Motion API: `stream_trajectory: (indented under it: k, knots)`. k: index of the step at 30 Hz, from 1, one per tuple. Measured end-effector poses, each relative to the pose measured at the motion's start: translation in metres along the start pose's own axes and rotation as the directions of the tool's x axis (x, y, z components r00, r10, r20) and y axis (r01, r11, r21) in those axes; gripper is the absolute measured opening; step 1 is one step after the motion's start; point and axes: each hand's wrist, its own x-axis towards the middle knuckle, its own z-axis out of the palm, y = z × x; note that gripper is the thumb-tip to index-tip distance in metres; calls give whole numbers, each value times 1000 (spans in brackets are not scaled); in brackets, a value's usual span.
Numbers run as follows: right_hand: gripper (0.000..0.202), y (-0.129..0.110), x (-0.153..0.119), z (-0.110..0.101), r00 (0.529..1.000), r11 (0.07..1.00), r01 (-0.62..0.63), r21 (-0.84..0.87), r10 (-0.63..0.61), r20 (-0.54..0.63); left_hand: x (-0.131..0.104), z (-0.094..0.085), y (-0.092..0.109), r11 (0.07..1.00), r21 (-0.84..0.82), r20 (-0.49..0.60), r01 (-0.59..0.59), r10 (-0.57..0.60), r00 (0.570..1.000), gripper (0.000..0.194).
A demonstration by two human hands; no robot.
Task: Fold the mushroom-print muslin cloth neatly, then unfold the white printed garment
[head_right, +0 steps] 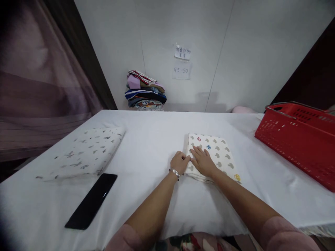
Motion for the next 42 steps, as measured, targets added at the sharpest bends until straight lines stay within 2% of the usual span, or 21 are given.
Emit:
stream_trajectory:
  k: [4, 7, 12, 15, 19, 22, 25, 27, 30, 31, 33, 36, 38, 40, 42]
  knots:
    - [55, 3, 2, -3, 999, 999, -24, 42, 22, 49, 0, -1, 0, 1000, 21, 19, 7, -8, 1000, 25]
    - [54, 12, 14, -10, 996, 993, -44, 110, 35, 85, 1, 0, -2, 1000, 28, 23, 3, -4, 1000, 25]
    - [52, 22, 49, -12, 987, 986, -150, 78, 155, -52, 2, 5, -5, 999, 31, 5, -10, 10, 1000, 23]
    - [52, 19, 61, 0, 986, 987, -158, -11, 157, -47, 2, 5, -5, 999, 48, -5, -6, 6, 1000, 23]
    - [52, 15, 63, 11, 989, 988, -143, -61, 141, -36, 3, 4, -4, 999, 48, -2, 3, -3, 1000, 22]
    - [52, 16, 61, 10, 989, 987, -147, -62, 145, -35, 3, 5, -4, 999, 49, -2, 5, -5, 1000, 21]
    - [53, 14, 61, 5, 988, 987, -153, -52, 153, -16, 3, 5, -4, 1000, 4, -59, 10, -9, 998, 13]
    - [53, 13, 61, 3, 987, 987, -159, -36, 159, -4, 2, 4, -3, 997, -33, -137, -70, 65, 988, 23]
    - [52, 10, 63, -1, 985, 985, -173, 11, 173, 21, 2, 3, -3, 939, -39, -192, -341, 328, 925, 40]
    - [52, 10, 65, -3, 984, 983, -177, 41, 175, 36, 3, 3, -3, 907, -42, -175, -419, 406, 897, 38]
    - [51, 14, 66, -8, 982, 977, -182, 110, 175, 74, 5, 3, -4, 867, -67, -117, -494, 484, 867, 27]
    - [50, 29, 55, -21, 976, 951, -216, 222, 201, 88, 8, 6, -8, 877, -102, -78, -469, 463, 883, 17]
    - [50, 46, 36, -29, 962, 915, -262, 307, 274, 7, 9, 7, -10, 890, -113, -81, -442, 435, 897, 19]
    - [51, 64, 7, -36, 915, 857, -303, 416, 383, -123, 9, 8, -11, 898, -121, -80, -423, 415, 906, 20]
    - [55, 78, -26, -40, 837, 766, -340, 546, 511, -197, 9, 8, -11, 903, -130, -77, -411, 404, 912, 20]
